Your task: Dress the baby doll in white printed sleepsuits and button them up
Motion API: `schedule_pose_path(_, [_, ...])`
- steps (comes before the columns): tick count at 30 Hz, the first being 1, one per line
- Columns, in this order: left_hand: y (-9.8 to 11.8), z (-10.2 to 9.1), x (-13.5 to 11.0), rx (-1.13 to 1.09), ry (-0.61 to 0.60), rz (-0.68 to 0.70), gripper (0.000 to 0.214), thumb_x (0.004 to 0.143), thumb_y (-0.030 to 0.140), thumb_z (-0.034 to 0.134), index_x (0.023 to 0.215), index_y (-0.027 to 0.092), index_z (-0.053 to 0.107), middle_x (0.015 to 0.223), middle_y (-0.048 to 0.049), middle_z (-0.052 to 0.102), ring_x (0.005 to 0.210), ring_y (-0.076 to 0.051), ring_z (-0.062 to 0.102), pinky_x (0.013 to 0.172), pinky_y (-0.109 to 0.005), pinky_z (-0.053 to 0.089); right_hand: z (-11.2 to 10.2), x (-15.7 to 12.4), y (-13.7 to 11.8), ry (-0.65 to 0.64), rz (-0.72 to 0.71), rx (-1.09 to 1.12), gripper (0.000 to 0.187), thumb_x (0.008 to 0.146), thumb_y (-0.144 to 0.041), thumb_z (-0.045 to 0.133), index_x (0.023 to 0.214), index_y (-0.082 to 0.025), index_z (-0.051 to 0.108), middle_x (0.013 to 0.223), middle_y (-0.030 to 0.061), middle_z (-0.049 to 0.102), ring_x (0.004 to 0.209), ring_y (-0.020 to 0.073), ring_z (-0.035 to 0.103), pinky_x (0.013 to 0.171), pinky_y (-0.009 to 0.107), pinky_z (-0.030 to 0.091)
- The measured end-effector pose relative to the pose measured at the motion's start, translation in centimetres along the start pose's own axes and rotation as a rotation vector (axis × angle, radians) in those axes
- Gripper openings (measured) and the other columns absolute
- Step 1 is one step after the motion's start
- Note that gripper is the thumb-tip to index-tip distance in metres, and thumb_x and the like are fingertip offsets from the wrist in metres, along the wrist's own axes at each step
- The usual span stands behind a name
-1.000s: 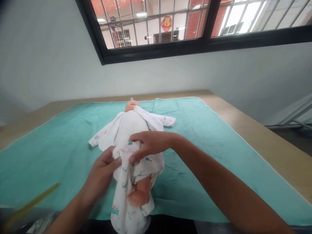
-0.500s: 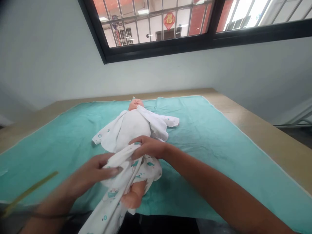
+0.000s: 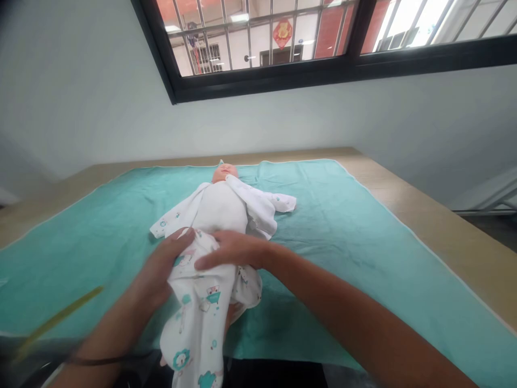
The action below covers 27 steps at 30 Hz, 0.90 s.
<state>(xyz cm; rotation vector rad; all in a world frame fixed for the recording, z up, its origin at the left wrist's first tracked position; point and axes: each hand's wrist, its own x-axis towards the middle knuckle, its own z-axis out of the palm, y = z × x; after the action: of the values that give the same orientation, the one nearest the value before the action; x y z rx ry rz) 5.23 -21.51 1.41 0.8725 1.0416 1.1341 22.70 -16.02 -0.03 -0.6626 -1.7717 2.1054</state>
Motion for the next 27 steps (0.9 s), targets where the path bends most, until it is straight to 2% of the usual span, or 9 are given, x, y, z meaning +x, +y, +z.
schedule_pose_path(3, [0.3,-0.9,-0.5,0.131,-0.049,-0.033,0.028,0.082,0.042,0.066,0.091,0.015,0.066,0.069,-0.0014,0.065,0.059,-0.014,0.06,0.054,-0.022,0.048,0.2,-0.1,-0.1,0.053,0.074,-0.16,0.041,0.06,-0.034,0.084,0.097,-0.02,0.072,0.097,0.0045,0.071,0.091,0.0251,0.064,0.079,0.036,0.05])
schedule_pose_path(6, [0.7,-1.7,-1.5,0.314,-0.298,-0.129,0.033,0.081,0.04,0.068,0.101,0.015,0.07,0.081,-0.0054,0.071,0.072,-0.018,0.065,0.066,-0.026,0.052,0.8,0.0,0.1,0.29,-0.08,-0.038,0.032,0.069,-0.041,0.078,0.092,-0.02,0.072,0.095,0.0042,0.07,0.087,0.0221,0.064,0.079,0.034,0.05])
schedule_pose_path(8, [0.8,-2.0,-2.1,0.403,-0.419,-0.174,0.033,0.079,0.037,0.072,0.101,0.012,0.072,0.086,-0.0083,0.073,0.077,-0.02,0.066,0.07,-0.026,0.052,1.1,0.1,0.2,0.347,-0.151,0.036,0.031,0.073,-0.044,0.075,0.091,-0.019,0.072,0.094,0.0045,0.07,0.087,0.0214,0.064,0.078,0.034,0.05])
schedule_pose_path(10, [0.5,-1.9,-2.6,0.36,-0.371,-0.162,0.032,0.079,0.036,0.071,0.1,0.011,0.073,0.087,-0.0099,0.074,0.077,-0.021,0.067,0.07,-0.027,0.052,1.2,0.2,0.1,0.336,-0.159,0.063,0.033,0.074,-0.045,0.073,0.093,-0.018,0.071,0.095,0.0047,0.07,0.088,0.0214,0.064,0.079,0.034,0.051])
schedule_pose_path(12, [0.1,-1.6,-2.8,0.196,-0.207,-0.096,0.035,0.083,0.038,0.066,0.106,0.012,0.071,0.09,-0.0105,0.074,0.077,-0.022,0.068,0.071,-0.029,0.053,1.2,0.2,-0.1,0.326,-0.141,0.009,0.036,0.073,-0.046,0.073,0.096,-0.018,0.07,0.096,0.0044,0.07,0.089,0.0218,0.064,0.078,0.033,0.05])
schedule_pose_path(16, [-1.0,-0.6,-2.6,-0.091,-0.033,-0.058,0.047,0.085,0.041,0.063,0.123,0.014,0.062,0.099,-0.0131,0.073,0.08,-0.024,0.07,0.07,-0.03,0.055,1.1,-0.1,-0.9,0.178,-0.074,-0.347,0.045,0.061,-0.042,0.082,0.098,-0.02,0.071,0.096,0.0015,0.07,0.093,0.0235,0.062,0.076,0.03,0.047])
schedule_pose_path(20, [-1.6,-0.6,-2.5,-0.056,-0.019,-0.063,0.052,0.082,0.043,0.067,0.124,0.012,0.061,0.097,-0.0142,0.073,0.079,-0.025,0.07,0.069,-0.03,0.055,0.7,-0.3,-2.1,0.023,0.024,-0.495,0.041,0.056,-0.039,0.084,0.09,-0.019,0.073,0.091,0.0017,0.071,0.089,0.0233,0.063,0.072,0.029,0.048])
schedule_pose_path(23, [-1.8,-1.4,-2.6,0.047,-0.063,-0.008,0.051,0.079,0.043,0.07,0.119,0.013,0.065,0.097,-0.0131,0.074,0.082,-0.025,0.07,0.069,-0.029,0.054,-0.1,0.3,-2.7,0.01,-0.016,-0.373,0.039,0.063,-0.037,0.081,0.096,-0.018,0.073,0.095,0.0035,0.071,0.09,0.0228,0.065,0.074,0.029,0.049])
schedule_pose_path(27, [-2.0,-2.0,-2.9,0.124,-0.197,0.02,0.06,0.061,0.032,0.085,0.115,0.014,0.067,0.098,-0.0112,0.074,0.087,-0.029,0.069,0.071,-0.032,0.055,-0.9,1.8,-2.3,-0.063,-0.079,-0.059,0.036,0.062,-0.027,0.081,0.095,-0.014,0.072,0.089,0.005,0.073,0.083,0.0215,0.067,0.076,0.031,0.051])
